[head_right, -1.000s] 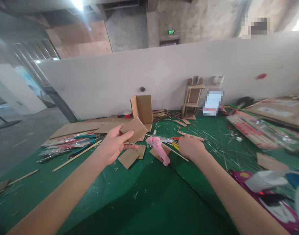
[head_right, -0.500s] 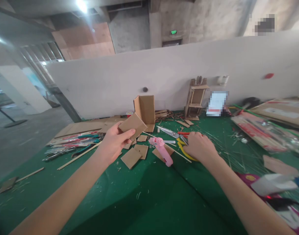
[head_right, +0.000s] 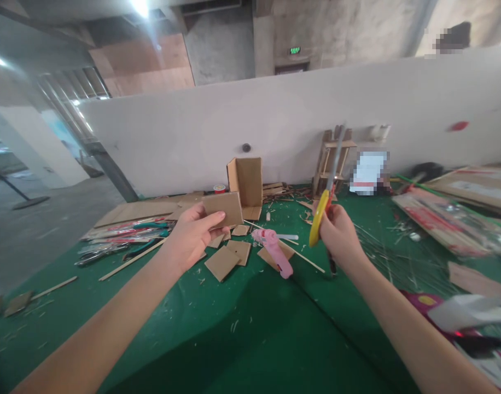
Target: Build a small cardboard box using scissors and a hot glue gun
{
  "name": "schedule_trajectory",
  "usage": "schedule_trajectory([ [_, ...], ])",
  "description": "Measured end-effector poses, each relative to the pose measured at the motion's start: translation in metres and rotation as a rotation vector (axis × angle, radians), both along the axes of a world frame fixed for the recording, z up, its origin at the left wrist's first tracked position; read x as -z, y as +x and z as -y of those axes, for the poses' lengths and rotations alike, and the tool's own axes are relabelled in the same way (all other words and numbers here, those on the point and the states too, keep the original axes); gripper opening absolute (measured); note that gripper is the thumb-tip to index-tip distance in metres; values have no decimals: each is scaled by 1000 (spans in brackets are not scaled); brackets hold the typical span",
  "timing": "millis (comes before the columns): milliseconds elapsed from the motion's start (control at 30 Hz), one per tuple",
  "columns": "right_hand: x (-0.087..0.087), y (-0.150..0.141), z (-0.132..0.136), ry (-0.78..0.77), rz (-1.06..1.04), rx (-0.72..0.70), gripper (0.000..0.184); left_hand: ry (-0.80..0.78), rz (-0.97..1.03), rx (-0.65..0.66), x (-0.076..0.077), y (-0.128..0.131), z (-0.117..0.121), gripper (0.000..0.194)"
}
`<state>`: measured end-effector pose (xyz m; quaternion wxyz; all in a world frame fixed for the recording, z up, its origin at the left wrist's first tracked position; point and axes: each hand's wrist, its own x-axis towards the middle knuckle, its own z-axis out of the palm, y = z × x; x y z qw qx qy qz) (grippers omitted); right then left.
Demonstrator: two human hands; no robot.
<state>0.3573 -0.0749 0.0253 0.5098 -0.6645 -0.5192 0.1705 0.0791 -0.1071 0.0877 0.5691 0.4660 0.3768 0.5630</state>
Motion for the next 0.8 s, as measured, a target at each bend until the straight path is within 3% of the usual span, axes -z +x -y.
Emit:
schedule_trajectory([
  [167,0,-4,1,165,-256,-87,50,17,-91,-25,-2,-2,3,39],
  [400,4,-6,-10,375,-276,-94,49,22,-179,1,4,-2,3,41],
  [600,-23,-15,-7,488,-163,-74,27,-5,-192,-16,4,3,5,35],
  [800,-47,-22,-6,414,-20,-68,26,26,-245,-28,10,2,3,31],
])
